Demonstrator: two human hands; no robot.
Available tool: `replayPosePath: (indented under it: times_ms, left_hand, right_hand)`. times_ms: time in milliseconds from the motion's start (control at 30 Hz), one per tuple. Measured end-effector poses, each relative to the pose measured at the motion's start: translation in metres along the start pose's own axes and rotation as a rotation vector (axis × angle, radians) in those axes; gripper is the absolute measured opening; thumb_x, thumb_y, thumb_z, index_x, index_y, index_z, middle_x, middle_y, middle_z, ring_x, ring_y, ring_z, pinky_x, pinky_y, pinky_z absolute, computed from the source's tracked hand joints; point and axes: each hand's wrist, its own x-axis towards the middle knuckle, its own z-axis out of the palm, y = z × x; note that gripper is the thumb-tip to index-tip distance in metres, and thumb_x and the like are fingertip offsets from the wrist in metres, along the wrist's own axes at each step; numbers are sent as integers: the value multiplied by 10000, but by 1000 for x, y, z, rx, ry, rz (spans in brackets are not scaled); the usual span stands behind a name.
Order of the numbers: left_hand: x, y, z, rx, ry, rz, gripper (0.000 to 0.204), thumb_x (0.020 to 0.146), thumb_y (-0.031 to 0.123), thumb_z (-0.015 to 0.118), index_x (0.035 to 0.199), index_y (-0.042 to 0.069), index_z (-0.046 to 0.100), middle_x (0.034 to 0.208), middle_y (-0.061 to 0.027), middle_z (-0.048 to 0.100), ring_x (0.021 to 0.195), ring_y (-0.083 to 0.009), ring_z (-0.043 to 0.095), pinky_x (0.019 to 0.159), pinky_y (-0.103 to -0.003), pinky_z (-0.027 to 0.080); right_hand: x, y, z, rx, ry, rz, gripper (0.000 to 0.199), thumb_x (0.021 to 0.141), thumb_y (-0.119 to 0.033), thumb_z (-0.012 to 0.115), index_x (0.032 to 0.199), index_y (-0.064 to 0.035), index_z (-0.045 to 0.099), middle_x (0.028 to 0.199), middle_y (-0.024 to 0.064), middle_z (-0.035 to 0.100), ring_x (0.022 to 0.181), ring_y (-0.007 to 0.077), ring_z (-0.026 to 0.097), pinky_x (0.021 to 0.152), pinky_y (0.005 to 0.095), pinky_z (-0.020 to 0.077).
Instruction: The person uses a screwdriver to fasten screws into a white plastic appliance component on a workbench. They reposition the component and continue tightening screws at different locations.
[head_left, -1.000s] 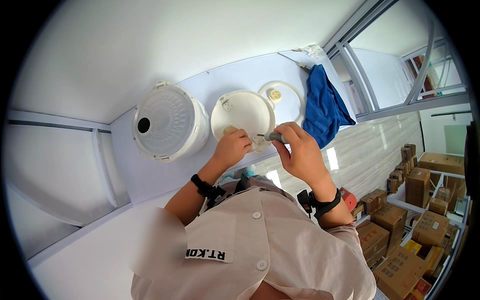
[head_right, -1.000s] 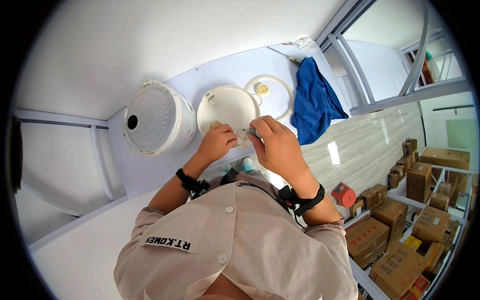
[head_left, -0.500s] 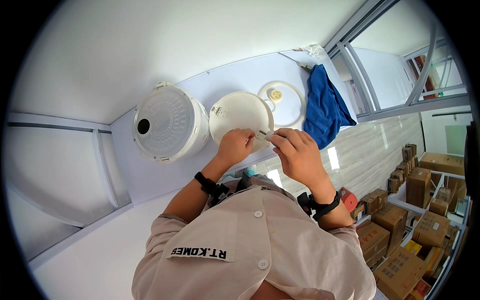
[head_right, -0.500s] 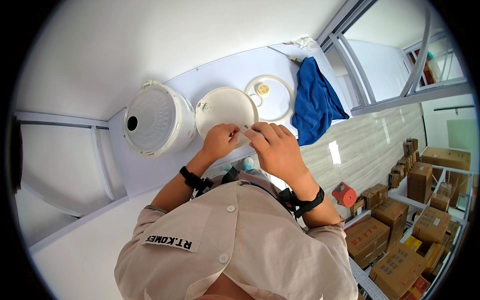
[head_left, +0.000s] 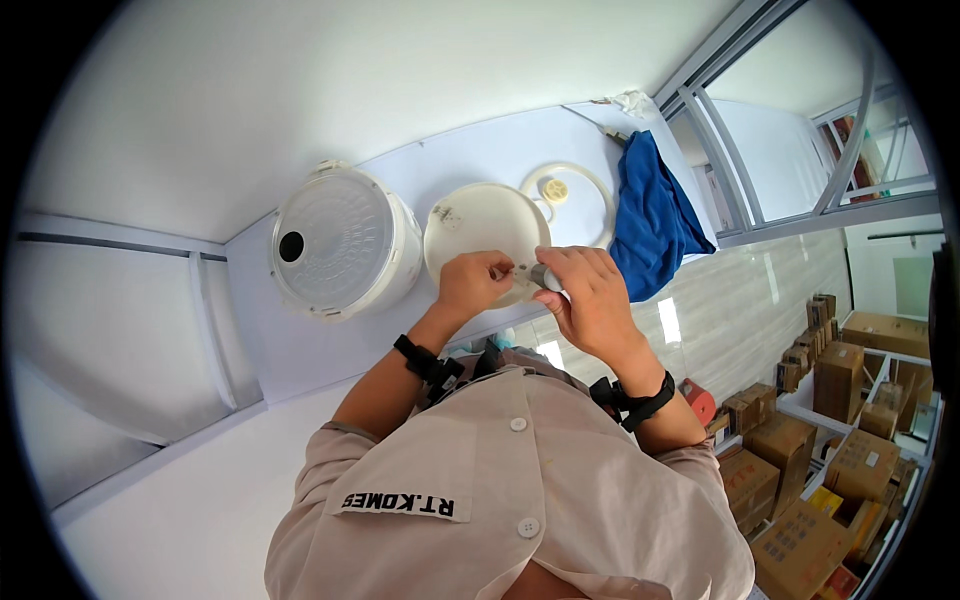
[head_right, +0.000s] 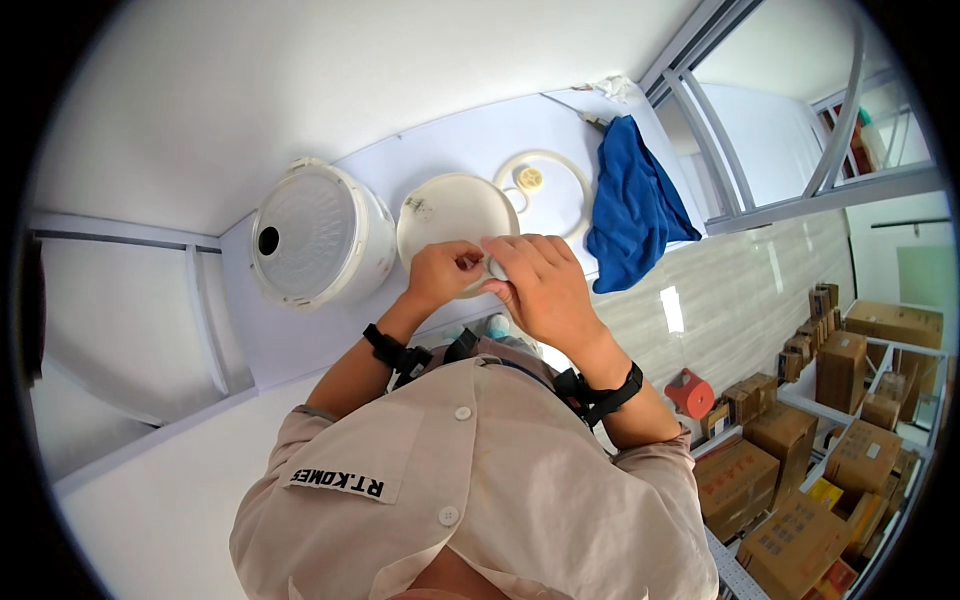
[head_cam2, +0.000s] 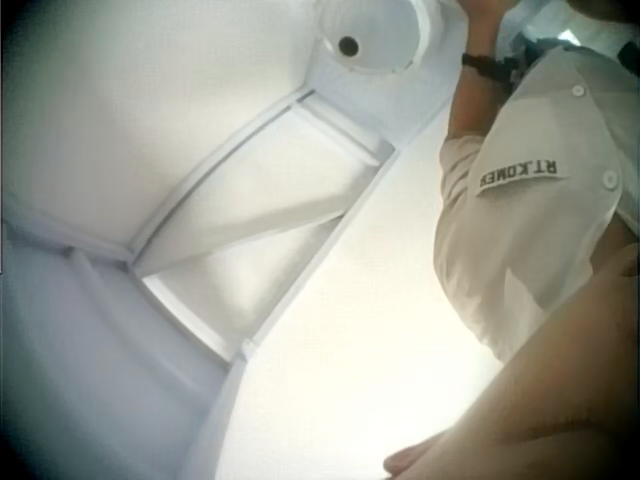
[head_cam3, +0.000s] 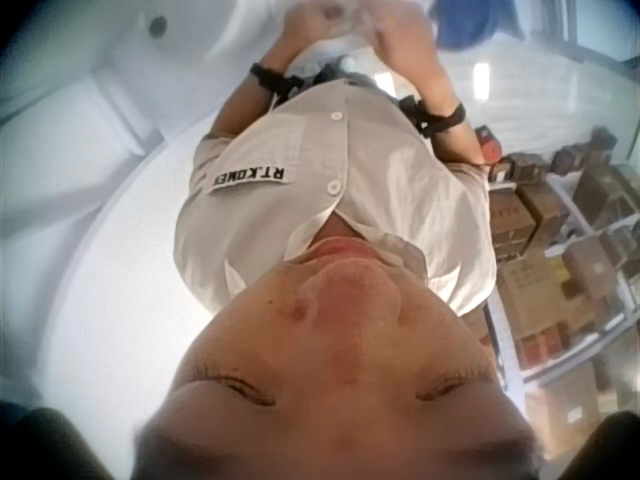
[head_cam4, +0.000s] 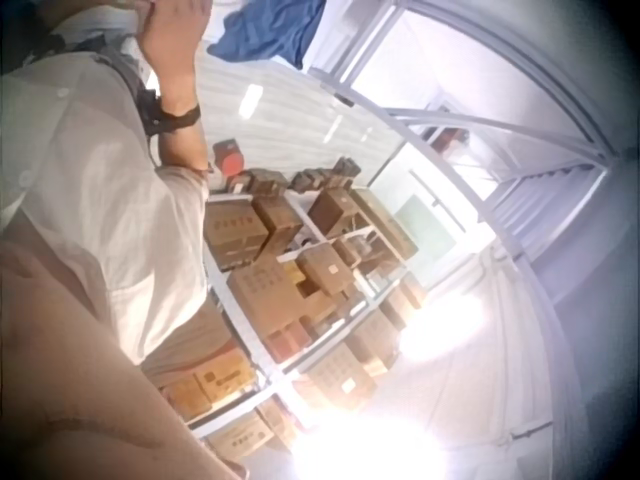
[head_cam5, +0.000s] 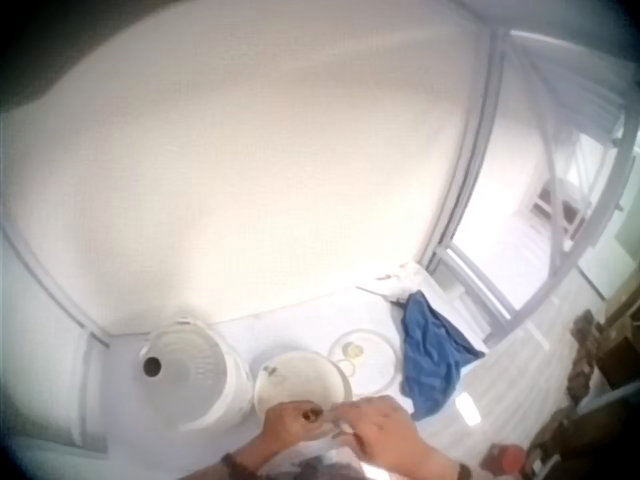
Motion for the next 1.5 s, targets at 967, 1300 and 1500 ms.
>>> replayPosePath:
  times_ms: [967,1300,1500]
  left_hand:
    - [-10,-17,3,114,56,348,120,914,188,802,999,125,859,1003,-73,820,951,-293,754,852,-420,589]
    - [-10,-19,6,142,115,410,106,903,206,817,964,129,856,950,-48,811,912,-263,755,839,-412,579]
    - [-10,-13,5,177,79,384,100,909,225,811,963,156,860,963,-12,802,926,-248,743,867,-407,561]
  right_hand:
    - [-30,39,24,280,295,439,344,1076,-111,677,1387,1,583,1213,160,724,977,296,709,882,384,566]
    - [-32,38,22,301,301,490,355,1073,-130,694,1388,-5,586,1211,140,732,972,253,723,872,361,575]
    - [-33,38,24,335,301,515,350,1064,-125,711,1373,-4,600,1210,138,734,974,241,730,869,355,580]
